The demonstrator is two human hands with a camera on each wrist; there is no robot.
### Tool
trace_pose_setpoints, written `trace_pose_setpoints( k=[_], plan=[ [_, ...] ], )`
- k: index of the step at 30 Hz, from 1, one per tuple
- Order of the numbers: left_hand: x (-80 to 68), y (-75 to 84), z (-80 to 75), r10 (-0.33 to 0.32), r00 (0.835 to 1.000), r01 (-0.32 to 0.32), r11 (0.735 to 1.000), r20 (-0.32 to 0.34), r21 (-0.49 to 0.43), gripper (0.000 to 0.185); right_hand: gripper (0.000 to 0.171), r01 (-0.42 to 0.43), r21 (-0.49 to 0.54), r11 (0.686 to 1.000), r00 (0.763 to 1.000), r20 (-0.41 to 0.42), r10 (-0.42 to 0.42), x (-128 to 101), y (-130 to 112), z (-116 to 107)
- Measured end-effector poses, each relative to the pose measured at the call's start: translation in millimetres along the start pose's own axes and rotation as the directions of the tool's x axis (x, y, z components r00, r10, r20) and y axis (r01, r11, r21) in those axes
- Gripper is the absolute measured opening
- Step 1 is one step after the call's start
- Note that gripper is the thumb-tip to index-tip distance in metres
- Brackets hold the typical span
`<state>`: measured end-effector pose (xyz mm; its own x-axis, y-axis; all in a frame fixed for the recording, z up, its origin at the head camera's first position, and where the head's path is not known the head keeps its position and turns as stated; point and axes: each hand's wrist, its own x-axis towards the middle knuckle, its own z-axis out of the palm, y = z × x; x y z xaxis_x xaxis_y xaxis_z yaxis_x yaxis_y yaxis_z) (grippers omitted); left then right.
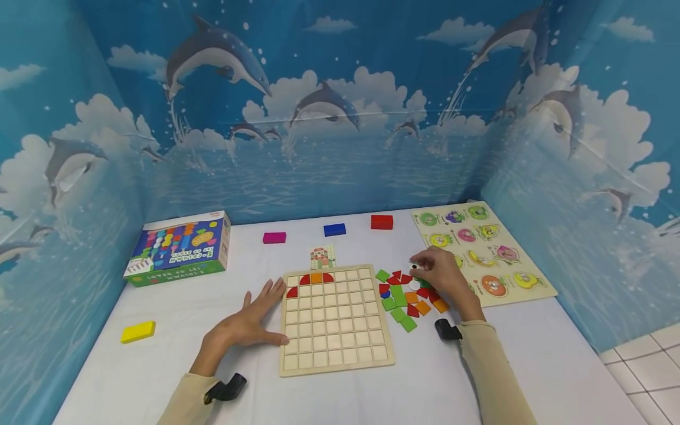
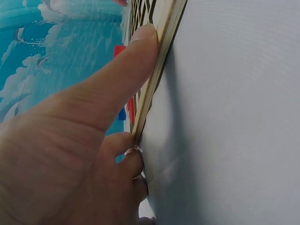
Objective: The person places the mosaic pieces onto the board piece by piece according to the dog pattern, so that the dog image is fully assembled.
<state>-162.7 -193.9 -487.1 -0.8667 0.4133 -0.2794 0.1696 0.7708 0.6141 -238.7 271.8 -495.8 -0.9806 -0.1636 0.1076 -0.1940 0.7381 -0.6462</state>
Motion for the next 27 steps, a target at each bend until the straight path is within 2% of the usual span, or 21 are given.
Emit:
trace_pose_setpoints(
  k=[12,21,24,27],
  plan=[
    [-0.2,-1.5,-0.3,0.010,1.000,-0.010,1.000,-0.003,-0.001,0.124,0.030,-0.133,-0.007,0.991,0.991,0.009,0.133,8,-5,0],
    [0.1,-3.5,0.1,0.014,1.000,-0.014,1.000,-0.007,-0.006,0.123,0.031,-0.312,0.030,0.950,0.948,0.078,0.309,16,-13,-4],
    [-0.2,-3.6,0.9,0.009,1.000,-0.009,1.000,-0.005,-0.010,0.124,0.033,-0.346,0.034,0.938,0.935,0.099,0.341,17,-15,-5],
    [-0.1,-3.5,1.6,0.006,1.000,-0.006,1.000,-0.004,-0.012,0.124,0.032,-0.346,0.025,0.938,0.935,0.097,0.342,17,-15,-5]
  ],
)
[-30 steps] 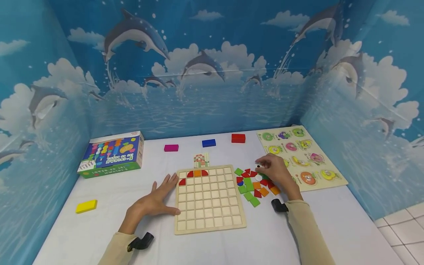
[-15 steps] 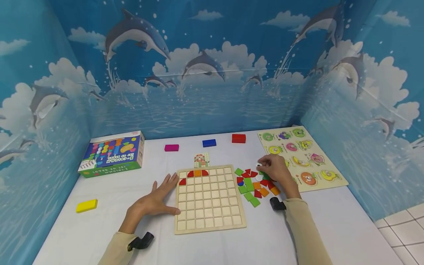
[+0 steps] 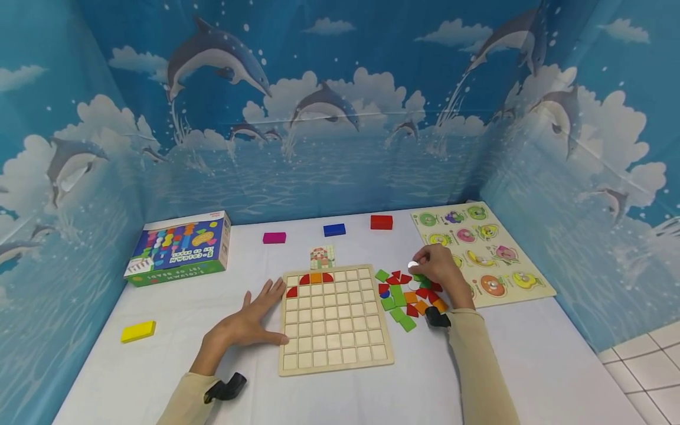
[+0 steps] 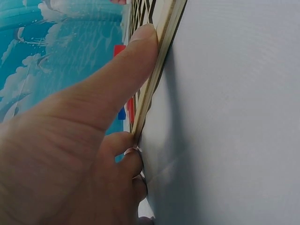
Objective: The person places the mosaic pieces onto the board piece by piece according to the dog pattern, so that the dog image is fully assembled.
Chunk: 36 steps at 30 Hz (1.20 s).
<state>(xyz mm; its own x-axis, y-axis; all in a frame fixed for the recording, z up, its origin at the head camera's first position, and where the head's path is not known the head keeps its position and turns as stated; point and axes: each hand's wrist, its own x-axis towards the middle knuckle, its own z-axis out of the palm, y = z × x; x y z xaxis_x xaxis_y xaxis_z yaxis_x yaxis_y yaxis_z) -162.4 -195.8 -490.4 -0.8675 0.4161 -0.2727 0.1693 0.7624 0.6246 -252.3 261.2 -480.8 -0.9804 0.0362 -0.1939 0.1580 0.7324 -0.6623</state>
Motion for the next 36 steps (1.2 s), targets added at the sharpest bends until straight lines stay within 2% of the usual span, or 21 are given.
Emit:
trace_pose_setpoints(
  k=[9,16,19,23,25,28,32,36],
  plan=[
    [-1.0,0.7,0.1,-0.003,1.000,0.003,1.000,-0.001,-0.004,0.124,0.027,0.101,0.013,0.995,0.994,-0.040,-0.100,1,3,4],
    [-0.6,1.9,1.6,0.001,1.000,-0.001,1.000,0.005,0.000,0.124,0.019,0.188,0.020,0.982,0.978,-0.094,-0.185,0,5,4],
    [-0.2,2.1,2.0,-0.003,1.000,0.003,1.000,0.004,0.004,0.124,0.020,0.259,0.039,0.965,0.960,-0.118,-0.253,-5,-2,3],
    [0.2,2.5,1.4,0.001,1.000,-0.001,1.000,0.005,0.004,0.124,0.017,0.384,0.071,0.921,0.917,-0.149,-0.370,-11,-19,6],
    [0.2,2.5,0.9,0.002,1.000,-0.002,1.000,0.005,0.007,0.123,0.015,0.420,0.103,0.901,0.902,-0.154,-0.403,-12,-29,11],
    [-0.7,2.5,-0.1,0.003,1.000,-0.003,1.000,0.002,0.004,0.123,0.012,0.440,0.166,0.883,0.897,-0.125,-0.424,-15,-48,23],
    [-2.4,2.8,-1.4,0.005,1.000,-0.005,1.000,-0.003,-0.006,0.124,0.012,0.449,0.253,0.857,0.888,-0.024,-0.459,-19,-75,47],
    [-2.2,3.3,-2.1,0.002,1.000,-0.002,1.000,-0.003,-0.006,0.123,0.011,0.446,0.359,0.820,0.860,0.082,-0.504,-23,-98,73]
  ],
)
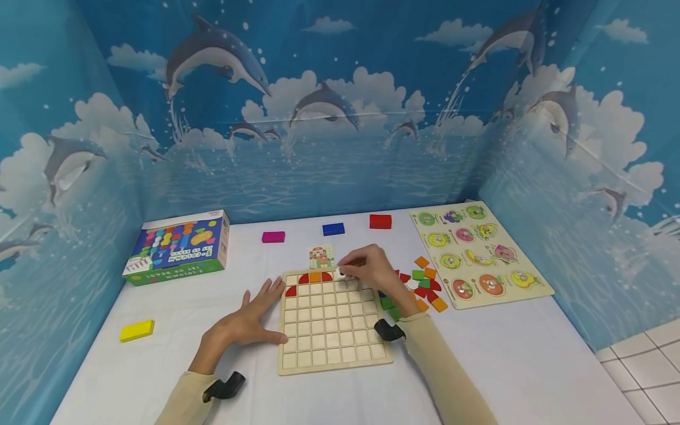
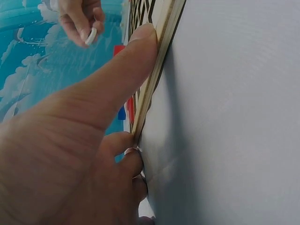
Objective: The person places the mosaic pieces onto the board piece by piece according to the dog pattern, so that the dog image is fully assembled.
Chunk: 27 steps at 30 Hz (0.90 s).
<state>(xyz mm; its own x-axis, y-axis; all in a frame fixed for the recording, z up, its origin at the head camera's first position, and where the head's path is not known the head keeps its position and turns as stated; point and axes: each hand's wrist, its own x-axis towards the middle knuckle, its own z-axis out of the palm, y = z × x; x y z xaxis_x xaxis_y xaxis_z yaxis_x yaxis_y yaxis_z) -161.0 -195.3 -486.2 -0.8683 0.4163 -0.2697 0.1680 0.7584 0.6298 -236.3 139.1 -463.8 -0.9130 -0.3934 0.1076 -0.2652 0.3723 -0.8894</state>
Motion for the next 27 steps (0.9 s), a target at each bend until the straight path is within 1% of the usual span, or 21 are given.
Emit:
trace_pose_setpoints(
  k=[2,4,8,13,16,18,23,25,27],
  plan=[
    [0.2,-0.1,-0.1,-0.002,1.000,0.002,1.000,0.001,0.006,0.123,0.011,0.004,0.041,0.999,0.999,0.043,-0.006,5,-2,15],
    [0.4,-0.3,-0.1,-0.001,1.000,0.001,1.000,0.001,0.006,0.123,0.011,0.017,0.052,0.999,0.997,0.072,-0.021,11,-4,28],
    [1.4,-1.6,0.2,0.001,1.000,-0.001,1.000,0.007,0.010,0.122,0.010,0.025,0.049,0.998,0.994,0.109,-0.030,22,-4,52],
    [1.5,-2.0,-0.3,0.006,1.000,-0.006,1.000,0.009,0.017,0.123,0.008,0.019,0.027,0.999,0.989,0.148,-0.023,31,-8,74],
    [1.1,-1.9,-0.8,0.009,1.000,-0.009,1.000,0.008,0.013,0.123,0.008,0.035,-0.007,0.999,0.987,0.158,-0.034,34,-9,82],
    [1.0,-2.2,-0.8,0.010,1.000,-0.011,1.000,0.009,0.012,0.123,0.008,0.056,-0.043,0.998,0.987,0.150,-0.049,35,-8,86],
    [1.7,-2.3,-0.8,0.010,1.000,-0.010,1.000,0.011,0.007,0.123,0.006,0.119,-0.172,0.978,0.989,0.109,-0.101,36,-8,91],
    [1.4,-1.7,-1.1,0.012,1.000,-0.012,1.000,0.011,0.005,0.123,0.005,0.127,-0.202,0.971,0.989,0.105,-0.108,36,-9,91],
    [1.1,-1.1,-1.3,0.015,1.000,-0.015,1.000,0.009,0.007,0.123,0.004,0.131,-0.207,0.969,0.988,0.108,-0.110,36,-9,91]
  ],
)
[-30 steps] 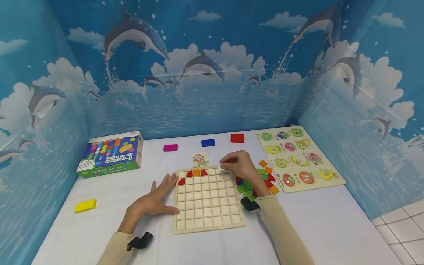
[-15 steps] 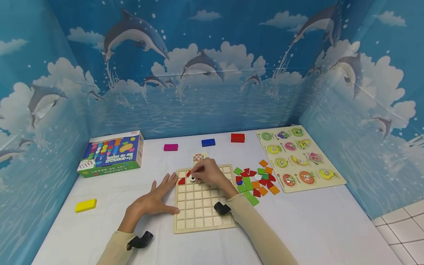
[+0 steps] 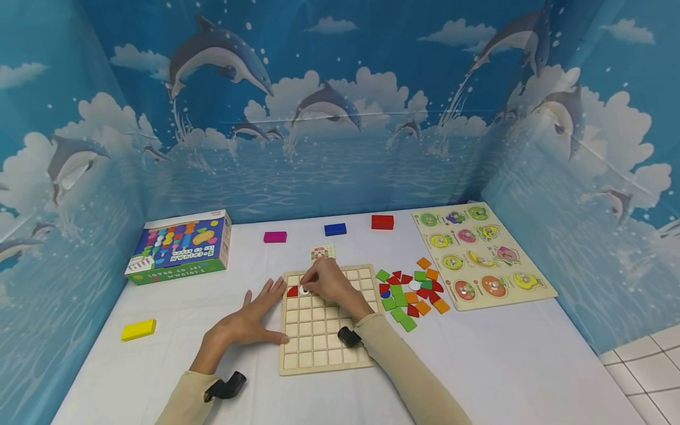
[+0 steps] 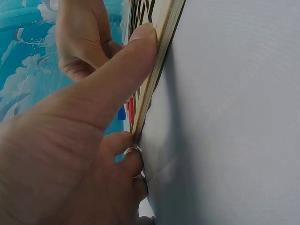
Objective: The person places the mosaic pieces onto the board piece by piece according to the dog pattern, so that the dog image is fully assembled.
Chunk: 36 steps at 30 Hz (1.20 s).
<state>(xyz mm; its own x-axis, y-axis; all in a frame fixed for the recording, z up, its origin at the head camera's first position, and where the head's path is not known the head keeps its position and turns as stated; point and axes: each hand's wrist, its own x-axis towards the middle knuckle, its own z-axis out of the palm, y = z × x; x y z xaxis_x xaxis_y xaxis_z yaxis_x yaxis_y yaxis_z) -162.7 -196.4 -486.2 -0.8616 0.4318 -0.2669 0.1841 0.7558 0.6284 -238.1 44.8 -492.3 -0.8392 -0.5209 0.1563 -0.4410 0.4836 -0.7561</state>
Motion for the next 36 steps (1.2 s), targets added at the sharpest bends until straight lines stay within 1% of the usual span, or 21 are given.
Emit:
trace_pose_setpoints(
  k=[2,6,9,12,16,19,22,27,28,31,33,36],
  plan=[
    [-0.2,0.4,-0.1,0.002,1.000,-0.002,1.000,0.001,0.001,0.123,0.004,0.014,0.006,1.000,1.000,0.005,-0.014,0,-1,0],
    [0.7,-0.6,0.1,0.005,1.000,-0.005,1.000,0.003,-0.008,0.124,0.010,0.075,-0.001,0.997,0.997,0.029,-0.075,1,-3,0],
    [2.3,-6.1,3.0,0.010,1.000,-0.010,1.000,-0.004,-0.012,0.125,0.013,0.116,-0.042,0.992,0.991,0.064,-0.114,2,-5,1],
    [1.6,-5.7,2.6,0.015,1.000,-0.015,1.000,-0.007,-0.015,0.125,0.013,0.139,-0.084,0.987,0.987,0.086,-0.132,3,-5,3],
    [1.5,-7.6,2.7,0.020,1.000,-0.020,1.000,-0.010,-0.019,0.126,0.014,0.136,-0.111,0.984,0.988,0.094,-0.125,3,-6,3],
    [1.9,-11.7,4.2,0.044,0.999,-0.045,0.998,-0.020,-0.034,0.127,0.014,0.136,-0.125,0.983,0.987,0.101,-0.124,2,-8,2],
    [0.4,-10.1,3.7,0.064,0.998,-0.065,0.997,-0.022,-0.041,0.126,0.013,0.137,-0.138,0.981,0.987,0.105,-0.123,1,-9,1],
    [-0.5,-3.8,2.3,0.025,1.000,-0.026,1.000,-0.007,-0.012,0.124,0.015,0.120,-0.137,0.983,0.988,0.117,-0.104,-1,-10,1],
    [-1.0,-1.3,0.8,0.010,1.000,-0.010,1.000,-0.002,-0.009,0.124,0.015,0.117,-0.134,0.984,0.988,0.119,-0.102,-2,-11,0],
    [-0.4,-0.4,1.0,0.002,1.000,-0.002,1.000,0.003,0.005,0.124,0.017,0.123,-0.122,0.985,0.988,0.111,-0.110,-4,-11,-3],
    [0.4,-0.8,1.5,-0.003,1.000,0.003,1.000,0.005,0.012,0.124,0.017,0.122,-0.099,0.988,0.989,0.101,-0.112,-6,-9,-8],
    [1.2,-1.0,1.8,-0.010,1.000,0.010,1.000,0.004,0.015,0.125,0.016,0.130,-0.059,0.990,0.990,0.066,-0.126,-10,-1,-20]
  ],
)
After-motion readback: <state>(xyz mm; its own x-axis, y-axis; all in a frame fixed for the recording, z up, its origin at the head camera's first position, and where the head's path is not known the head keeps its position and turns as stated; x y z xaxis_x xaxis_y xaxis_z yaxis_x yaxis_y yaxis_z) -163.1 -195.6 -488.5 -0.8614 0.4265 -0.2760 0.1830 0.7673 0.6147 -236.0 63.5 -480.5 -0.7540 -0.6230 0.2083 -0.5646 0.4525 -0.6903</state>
